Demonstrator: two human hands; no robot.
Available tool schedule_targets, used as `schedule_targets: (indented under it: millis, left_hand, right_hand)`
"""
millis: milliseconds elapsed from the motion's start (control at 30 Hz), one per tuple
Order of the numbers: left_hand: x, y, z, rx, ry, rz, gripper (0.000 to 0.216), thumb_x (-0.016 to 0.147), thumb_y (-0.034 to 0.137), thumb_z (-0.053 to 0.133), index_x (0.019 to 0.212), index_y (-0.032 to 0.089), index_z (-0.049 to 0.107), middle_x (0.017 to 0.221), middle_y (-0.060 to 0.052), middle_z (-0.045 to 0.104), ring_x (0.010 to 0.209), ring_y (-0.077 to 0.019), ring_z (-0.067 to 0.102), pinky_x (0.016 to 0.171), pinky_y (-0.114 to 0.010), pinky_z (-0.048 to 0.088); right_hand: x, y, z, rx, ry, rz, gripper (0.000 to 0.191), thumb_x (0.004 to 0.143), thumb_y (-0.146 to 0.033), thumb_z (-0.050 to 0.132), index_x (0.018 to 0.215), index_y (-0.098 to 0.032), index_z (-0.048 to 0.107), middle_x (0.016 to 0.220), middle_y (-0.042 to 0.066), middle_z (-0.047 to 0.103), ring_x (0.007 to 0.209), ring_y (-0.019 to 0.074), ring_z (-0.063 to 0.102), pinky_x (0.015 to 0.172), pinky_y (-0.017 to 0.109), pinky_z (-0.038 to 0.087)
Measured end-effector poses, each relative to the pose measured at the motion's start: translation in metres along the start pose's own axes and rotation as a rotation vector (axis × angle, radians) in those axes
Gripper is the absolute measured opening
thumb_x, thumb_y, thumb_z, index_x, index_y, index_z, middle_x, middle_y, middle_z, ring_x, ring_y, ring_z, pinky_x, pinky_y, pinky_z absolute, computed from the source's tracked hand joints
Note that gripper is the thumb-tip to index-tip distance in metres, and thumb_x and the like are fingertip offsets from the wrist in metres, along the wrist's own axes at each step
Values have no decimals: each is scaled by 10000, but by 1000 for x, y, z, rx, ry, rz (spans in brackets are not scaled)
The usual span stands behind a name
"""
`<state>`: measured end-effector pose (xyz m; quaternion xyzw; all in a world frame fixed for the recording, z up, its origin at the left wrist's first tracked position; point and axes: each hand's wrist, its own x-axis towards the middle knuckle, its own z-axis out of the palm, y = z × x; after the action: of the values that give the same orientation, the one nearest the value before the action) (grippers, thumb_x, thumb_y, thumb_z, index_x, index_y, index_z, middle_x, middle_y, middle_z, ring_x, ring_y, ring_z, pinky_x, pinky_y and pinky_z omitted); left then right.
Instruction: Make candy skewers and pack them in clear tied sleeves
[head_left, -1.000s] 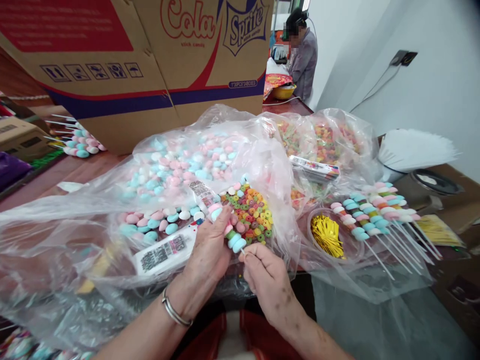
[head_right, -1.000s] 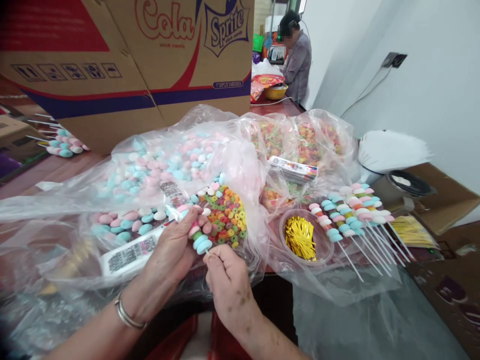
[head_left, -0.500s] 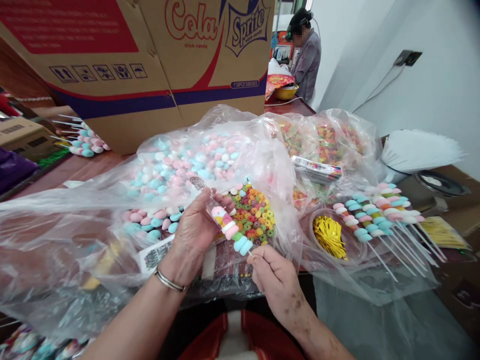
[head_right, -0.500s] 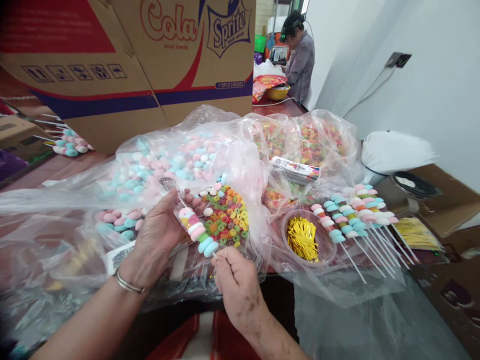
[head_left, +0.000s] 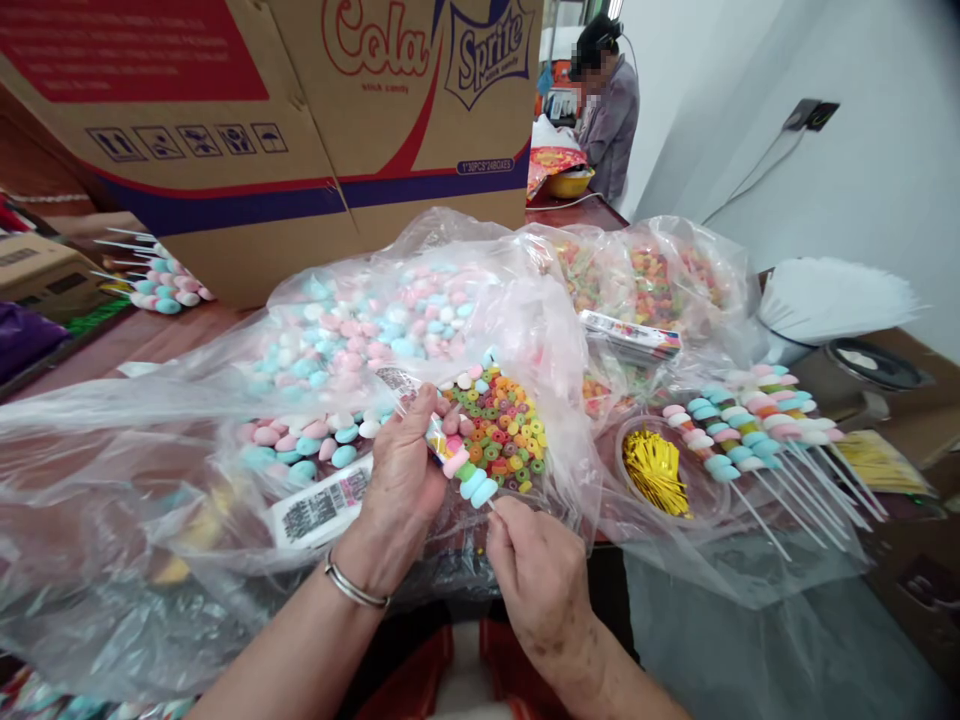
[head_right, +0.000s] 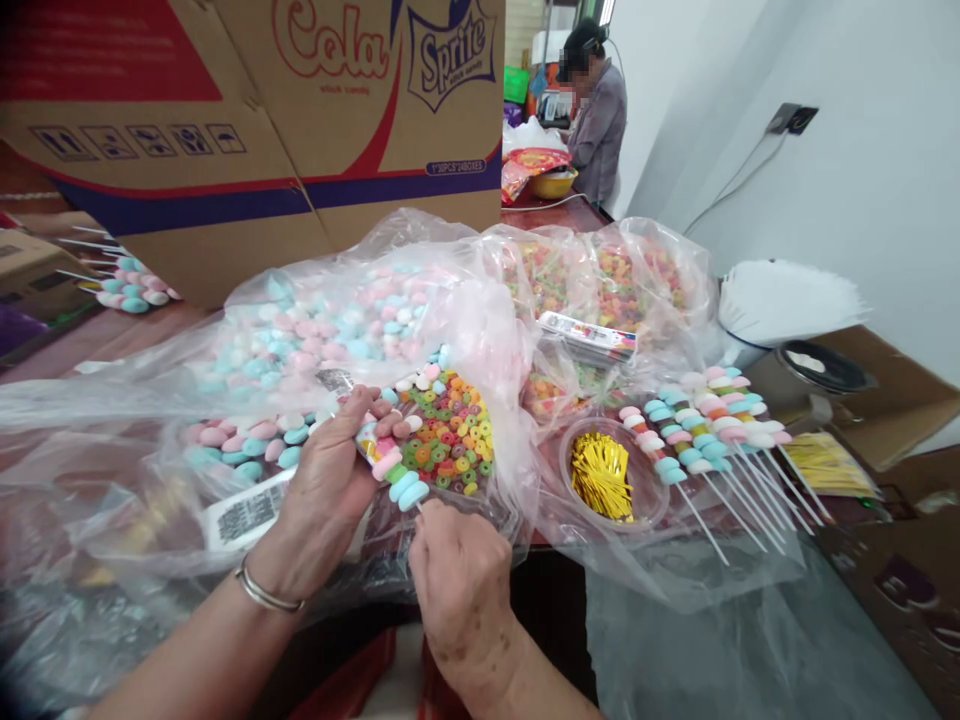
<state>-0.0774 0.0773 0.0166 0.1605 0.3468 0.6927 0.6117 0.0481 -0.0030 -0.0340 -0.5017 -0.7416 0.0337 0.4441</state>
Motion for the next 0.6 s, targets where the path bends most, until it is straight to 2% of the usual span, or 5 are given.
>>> schedule_targets:
  millis: [100,267,333,500,600]
  left_hand:
    - [-5,-3,3,1,16,12,209,732,210,780,711,137,585,642,36,540,493,-56,497,523,-183,484]
    - [-11,-11,4,-1,7,-27,188,725,217,789,776,140,625,644,39,563,499,-58,511,539,-184,499]
    - [-13,-13,2,15,1,-54,185,728,235,787,777,136,639,638,32,582,508,-67,533,549,-191,511]
    - [-8,1,-4,57,50,-98,140,728,216,746,789,112,676,735,-61,697,721,-193,683,715,-301,576]
    - [1,15,-6,3,91,-124,152,803,249,664,797,97,675,788,-104,715,791,-235,702,750,-346,585]
  right_hand:
    - [3,-2,1,2,-33,22,247,929,-159,413,854,-136,647,529,3,571,457,124,506,502,252,325]
    - [12,-8,-1,699,-399,577,255,960,-299,371,804,-188,540,500,-60,468,441,91,432,468,197,338]
    - [14,-9,0,883,-438,716,244,955,-330,380,795,-200,511,483,-79,421,433,86,395,454,189,331]
    - [13,-1,0,505,-278,439,186,903,-272,453,803,-186,585,566,-45,472,491,88,417,507,202,341]
    - [12,2,-1,366,-257,312,206,901,-222,434,796,-175,605,547,-42,473,464,86,424,501,202,337]
